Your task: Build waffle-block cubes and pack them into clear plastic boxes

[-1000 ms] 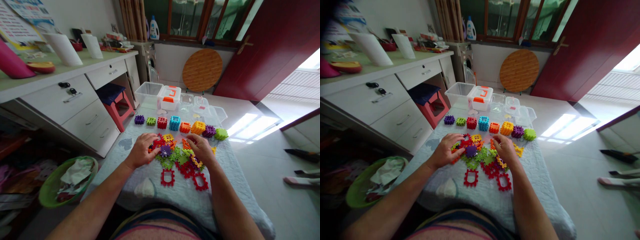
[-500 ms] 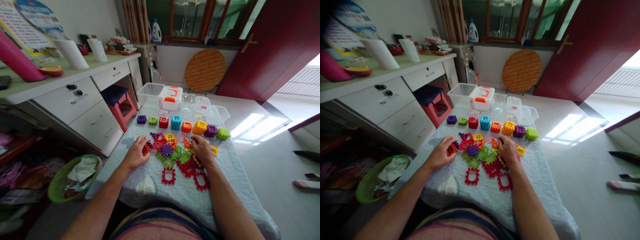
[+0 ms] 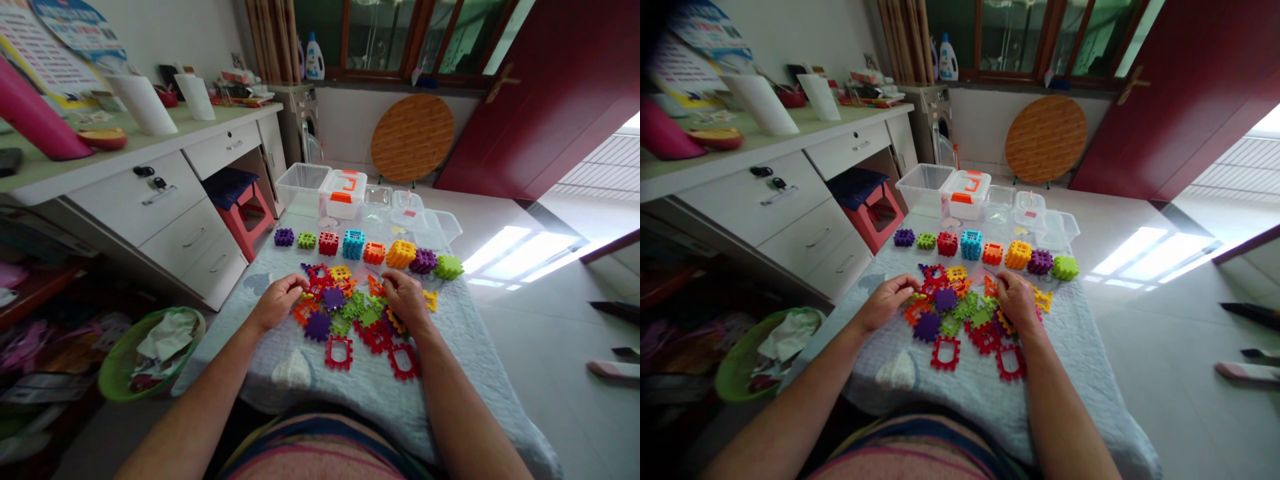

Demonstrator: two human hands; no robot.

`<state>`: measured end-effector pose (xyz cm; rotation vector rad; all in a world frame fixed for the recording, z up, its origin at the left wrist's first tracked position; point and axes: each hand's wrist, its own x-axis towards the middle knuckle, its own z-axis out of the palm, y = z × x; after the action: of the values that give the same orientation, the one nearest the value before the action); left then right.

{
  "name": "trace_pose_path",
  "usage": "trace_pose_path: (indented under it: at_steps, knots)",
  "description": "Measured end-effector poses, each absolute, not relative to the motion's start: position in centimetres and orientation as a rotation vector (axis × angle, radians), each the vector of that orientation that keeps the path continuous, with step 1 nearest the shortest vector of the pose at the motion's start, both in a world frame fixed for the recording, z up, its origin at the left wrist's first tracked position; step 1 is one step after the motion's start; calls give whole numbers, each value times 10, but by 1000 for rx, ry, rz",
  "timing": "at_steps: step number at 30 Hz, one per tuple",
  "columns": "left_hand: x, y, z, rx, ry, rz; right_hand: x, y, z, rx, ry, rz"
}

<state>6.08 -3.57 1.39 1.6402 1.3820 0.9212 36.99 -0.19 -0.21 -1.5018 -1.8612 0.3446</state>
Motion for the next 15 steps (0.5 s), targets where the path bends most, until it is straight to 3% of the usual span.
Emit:
trace_pose_path:
  at_steps: [7,15]
  knots:
    - [70,-47,27,2155,1558,996,369,-2,-1,-1503,-1824,354]
    - [77,-76,38,2541,1246,381,370,-2,-1,-1499,-1827,345]
